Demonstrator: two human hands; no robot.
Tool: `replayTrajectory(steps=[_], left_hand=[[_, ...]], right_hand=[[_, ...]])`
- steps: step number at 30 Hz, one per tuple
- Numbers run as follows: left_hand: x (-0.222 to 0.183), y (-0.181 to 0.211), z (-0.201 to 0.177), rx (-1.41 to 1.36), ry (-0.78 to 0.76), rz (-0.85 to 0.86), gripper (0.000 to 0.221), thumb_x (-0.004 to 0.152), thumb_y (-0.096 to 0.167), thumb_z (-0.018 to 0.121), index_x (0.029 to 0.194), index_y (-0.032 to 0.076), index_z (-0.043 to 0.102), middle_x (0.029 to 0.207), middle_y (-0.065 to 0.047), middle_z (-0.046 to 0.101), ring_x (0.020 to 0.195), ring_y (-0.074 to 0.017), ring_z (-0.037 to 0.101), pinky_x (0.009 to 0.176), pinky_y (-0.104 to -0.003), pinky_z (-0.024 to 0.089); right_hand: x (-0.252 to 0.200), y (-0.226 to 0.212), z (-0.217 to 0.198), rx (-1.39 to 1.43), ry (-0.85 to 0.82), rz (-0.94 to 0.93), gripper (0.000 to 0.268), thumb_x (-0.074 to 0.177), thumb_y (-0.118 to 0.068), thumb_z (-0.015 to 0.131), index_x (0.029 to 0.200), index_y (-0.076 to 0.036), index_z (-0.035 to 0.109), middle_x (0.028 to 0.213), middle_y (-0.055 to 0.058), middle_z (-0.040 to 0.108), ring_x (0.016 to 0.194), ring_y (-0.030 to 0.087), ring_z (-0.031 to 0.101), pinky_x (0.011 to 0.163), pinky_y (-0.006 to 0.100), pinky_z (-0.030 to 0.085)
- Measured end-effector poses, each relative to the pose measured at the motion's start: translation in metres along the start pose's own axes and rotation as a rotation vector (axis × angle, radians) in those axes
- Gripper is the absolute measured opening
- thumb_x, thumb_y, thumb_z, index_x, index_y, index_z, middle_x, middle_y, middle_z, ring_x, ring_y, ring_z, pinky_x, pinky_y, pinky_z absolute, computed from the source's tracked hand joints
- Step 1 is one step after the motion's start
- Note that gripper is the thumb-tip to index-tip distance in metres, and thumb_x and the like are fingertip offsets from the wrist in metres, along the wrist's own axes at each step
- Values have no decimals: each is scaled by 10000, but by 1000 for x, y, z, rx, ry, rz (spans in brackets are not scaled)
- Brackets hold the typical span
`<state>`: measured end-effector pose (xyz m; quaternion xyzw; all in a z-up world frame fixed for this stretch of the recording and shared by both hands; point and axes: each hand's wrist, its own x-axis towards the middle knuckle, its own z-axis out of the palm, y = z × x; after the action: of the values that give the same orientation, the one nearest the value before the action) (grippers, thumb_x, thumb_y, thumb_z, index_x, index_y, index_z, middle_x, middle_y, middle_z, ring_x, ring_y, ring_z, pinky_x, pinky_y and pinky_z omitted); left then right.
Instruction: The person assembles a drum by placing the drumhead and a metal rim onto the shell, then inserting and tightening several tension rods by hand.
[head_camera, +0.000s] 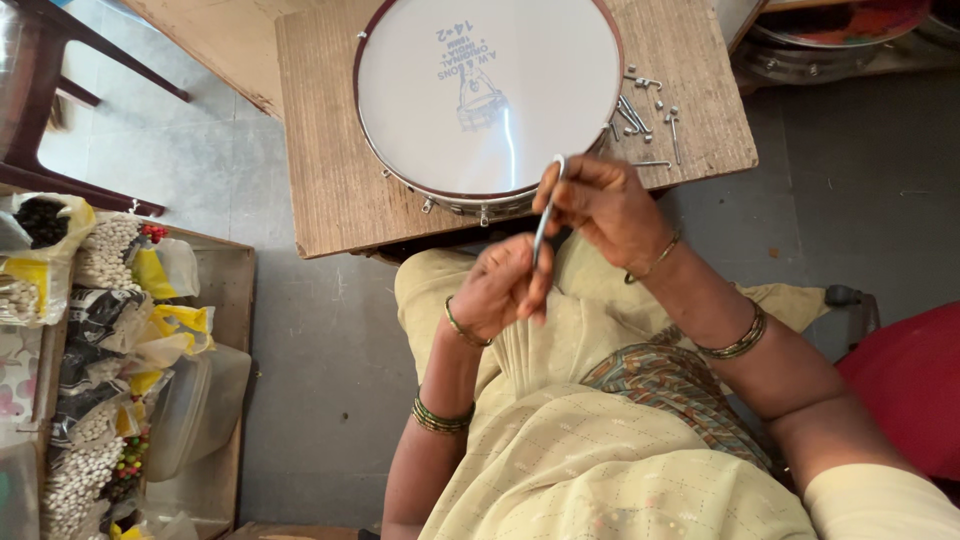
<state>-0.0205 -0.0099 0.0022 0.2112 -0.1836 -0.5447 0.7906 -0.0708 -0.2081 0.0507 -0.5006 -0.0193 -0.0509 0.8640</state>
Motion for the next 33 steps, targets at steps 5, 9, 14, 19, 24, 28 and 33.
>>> replayTrajectory(steps=[5, 9, 14, 19, 24, 28, 33], left_hand=[[-15, -14, -1, -214, -507, -262, 350, 1173, 210, 433, 1019, -38, 625, 749, -81, 662, 581, -127, 649, 517, -167, 562], [-19, -16, 9, 197, -227, -393, 363, 1155, 263, 418, 1061, -10, 637, 802, -62, 659, 632, -125, 633, 651, -310, 608], [20, -18, 5, 1530, 411, 197, 297, 1098, 282, 490, 1051, 60, 682, 1038, -141, 672, 943, -289, 671, 879, -428, 583], [85, -39, 9, 1980, 383, 258, 252, 1006, 301, 601, 1084, 79, 691, 1488, -172, 495, 1403, -384, 402, 1159, -569, 323], [150, -54, -10, 2275, 438, 85, 301, 932, 303, 632, 1130, 85, 696, 1584, -152, 338, 1478, -409, 269, 1188, -615, 216], [164, -62, -48, 2388, 510, 127, 308, 944, 210, 592, 1197, 54, 673, 1575, -159, 350, 1465, -404, 294, 1166, -577, 276], [158, -69, -80, 2524, 459, 88, 279, 973, 126, 545, 1210, 33, 660, 1574, -115, 404, 1444, -331, 395, 1087, -468, 408]], right_hand=[[0, 4, -5, 565, -406, 73, 139, 1066, -129, 668, 1021, -10, 725, 927, 106, 715, 903, 166, 681, 786, 267, 584], [12, -29, -50, 631, -107, -159, 137, 1096, -195, 641, 1095, -81, 717, 929, 81, 719, 890, 162, 686, 731, 259, 609], [5, -56, -97, 278, 126, -303, 111, 1157, -180, 638, 1184, -76, 666, 1068, 67, 724, 908, 159, 699, 809, 297, 604], [-8, -54, -106, 194, 313, -200, 185, 1126, -160, 623, 1230, -12, 659, 1070, 79, 730, 898, 160, 706, 839, 330, 617], [-15, -58, -101, 111, 377, -136, 196, 1077, -140, 622, 1225, -23, 675, 1063, 74, 736, 903, 155, 717, 837, 321, 616], [-23, -61, -105, 42, 390, -137, 169, 1067, -159, 660, 1177, -34, 693, 1043, 64, 733, 904, 147, 713, 834, 308, 610], [-30, -61, -120, 20, 437, -134, 157, 1052, -174, 682, 1145, -48, 700, 1029, 48, 735, 883, 132, 704, 816, 302, 610]])
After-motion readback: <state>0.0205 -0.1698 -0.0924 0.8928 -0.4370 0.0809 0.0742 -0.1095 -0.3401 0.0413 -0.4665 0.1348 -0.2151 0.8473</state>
